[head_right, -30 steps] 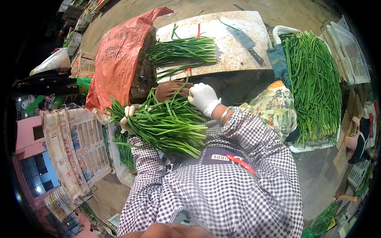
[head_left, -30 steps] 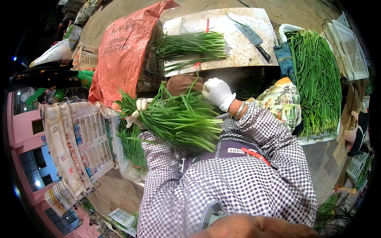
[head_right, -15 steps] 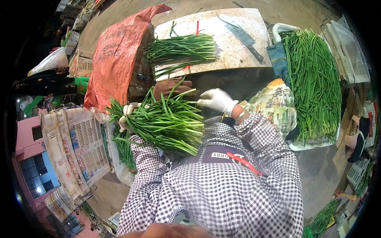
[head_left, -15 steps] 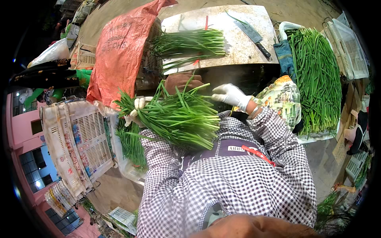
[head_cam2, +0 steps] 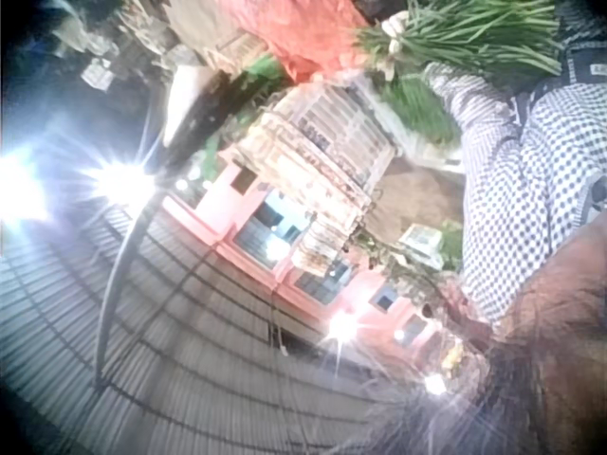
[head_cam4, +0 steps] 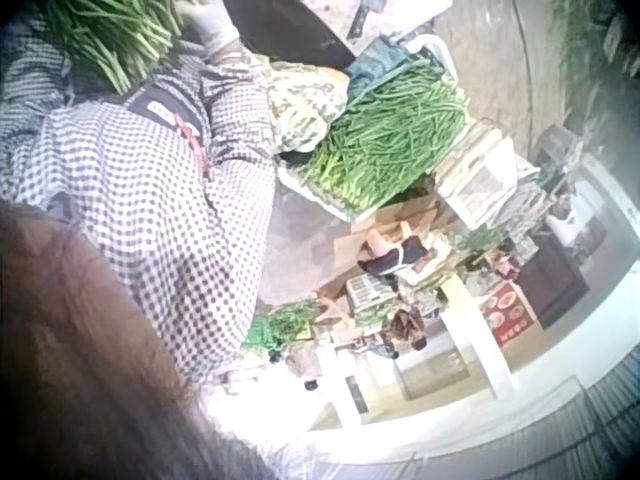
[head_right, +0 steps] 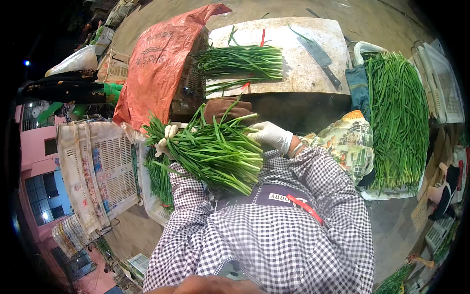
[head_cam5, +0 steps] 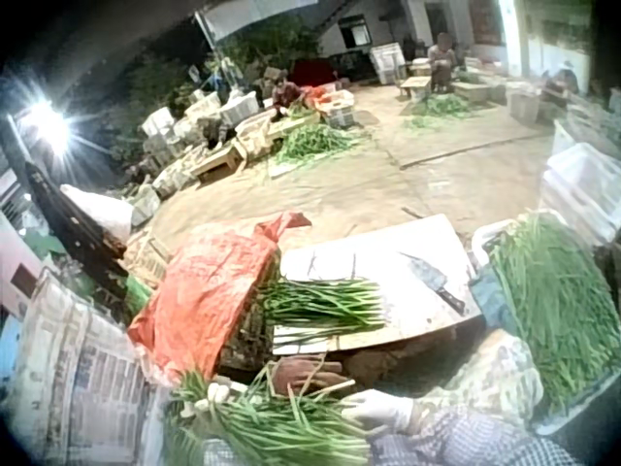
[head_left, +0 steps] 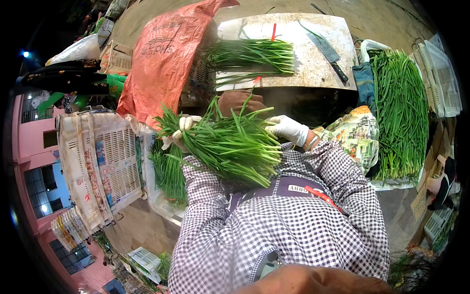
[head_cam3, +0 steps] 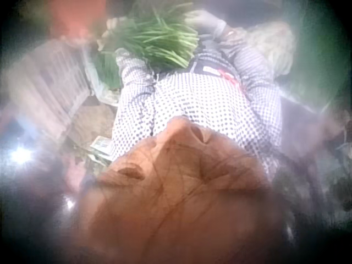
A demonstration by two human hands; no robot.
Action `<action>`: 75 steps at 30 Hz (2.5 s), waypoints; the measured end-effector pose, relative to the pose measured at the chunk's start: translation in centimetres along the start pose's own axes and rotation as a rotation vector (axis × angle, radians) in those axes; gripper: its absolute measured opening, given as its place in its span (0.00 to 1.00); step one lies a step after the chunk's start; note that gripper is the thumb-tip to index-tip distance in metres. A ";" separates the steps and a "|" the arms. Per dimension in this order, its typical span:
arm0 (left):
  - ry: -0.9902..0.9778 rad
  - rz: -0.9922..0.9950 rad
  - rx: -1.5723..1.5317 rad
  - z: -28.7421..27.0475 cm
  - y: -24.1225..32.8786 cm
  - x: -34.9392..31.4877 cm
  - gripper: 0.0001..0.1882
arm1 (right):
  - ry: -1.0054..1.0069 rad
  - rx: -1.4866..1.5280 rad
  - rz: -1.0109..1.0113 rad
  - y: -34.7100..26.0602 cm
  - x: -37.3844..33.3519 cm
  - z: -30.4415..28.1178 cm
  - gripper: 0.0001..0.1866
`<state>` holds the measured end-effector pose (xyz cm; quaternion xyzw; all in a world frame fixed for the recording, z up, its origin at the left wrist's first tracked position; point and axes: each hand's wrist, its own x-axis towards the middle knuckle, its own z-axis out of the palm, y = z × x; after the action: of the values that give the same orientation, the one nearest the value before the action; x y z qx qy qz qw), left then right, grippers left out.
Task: The person, wearing gloves, gathers a bunch of green onions, aligns the ends, and ties them together using a red band at the base and a white string near the middle before placing the bundle into a container.
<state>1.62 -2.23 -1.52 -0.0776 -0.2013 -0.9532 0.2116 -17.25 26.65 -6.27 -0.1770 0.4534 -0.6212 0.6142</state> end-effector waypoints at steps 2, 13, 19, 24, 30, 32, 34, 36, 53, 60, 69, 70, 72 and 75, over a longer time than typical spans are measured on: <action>-0.017 -0.009 0.016 0.2 -0.1 0.2 0.12 | 0.034 0.061 0.040 0.1 -0.1 0.4 0.14; -0.024 0.139 -0.051 2.5 -2.7 1.0 0.09 | 0.408 -1.019 -0.077 0.0 -1.4 -7.2 0.07; 0.004 -0.010 0.086 2.0 -1.4 1.6 0.11 | 0.768 -1.507 -0.270 -5.0 -3.1 -5.5 0.16; -0.075 -0.175 0.082 5.0 -1.7 5.0 0.10 | 0.227 -1.154 -0.846 -7.0 0.5 1.2 0.21; -0.459 -0.217 0.087 11.1 -3.5 7.7 0.08 | 0.094 -1.159 -0.896 -10.2 -5.7 2.6 0.21; -0.560 -0.253 0.082 11.1 -3.6 8.1 0.09 | 0.115 -1.235 -0.895 -10.7 -8.1 1.6 0.20; -0.499 -0.284 0.106 10.8 -3.1 7.5 0.09 | 0.177 -1.323 -0.887 -10.2 -9.0 0.4 0.17; -0.321 -0.275 0.143 10.8 -2.8 6.5 0.09 | 0.307 -1.513 -0.885 -10.5 -9.6 0.0 0.14; -0.009 -0.191 0.319 7.1 -0.5 3.3 0.15 | -0.051 -1.663 -1.344 -16.8 7.9 13.4 0.29; -0.089 -0.133 0.245 5.3 -0.7 3.0 0.21 | 0.010 -1.091 -0.779 -16.2 12.4 5.9 0.25; -0.185 0.082 0.023 5.8 -2.7 1.8 0.10 | -0.120 -1.173 -0.585 -12.4 9.6 3.9 0.15; -0.208 0.090 -0.039 6.4 -2.8 1.5 0.10 | -0.224 -1.021 -0.585 -12.4 8.3 3.7 0.16; -0.196 0.113 -0.032 6.8 -2.1 0.4 0.10 | -0.299 -1.033 -0.535 -12.4 3.7 3.9 0.17; -0.171 0.078 0.039 5.4 -0.8 -0.3 0.10 | -0.462 -1.060 -0.292 -11.2 -0.7 3.3 0.20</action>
<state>1.83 0.80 2.97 -0.1622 -0.2342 -0.9300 0.2323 -21.33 24.25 4.46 -0.6505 0.5274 -0.3335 0.4331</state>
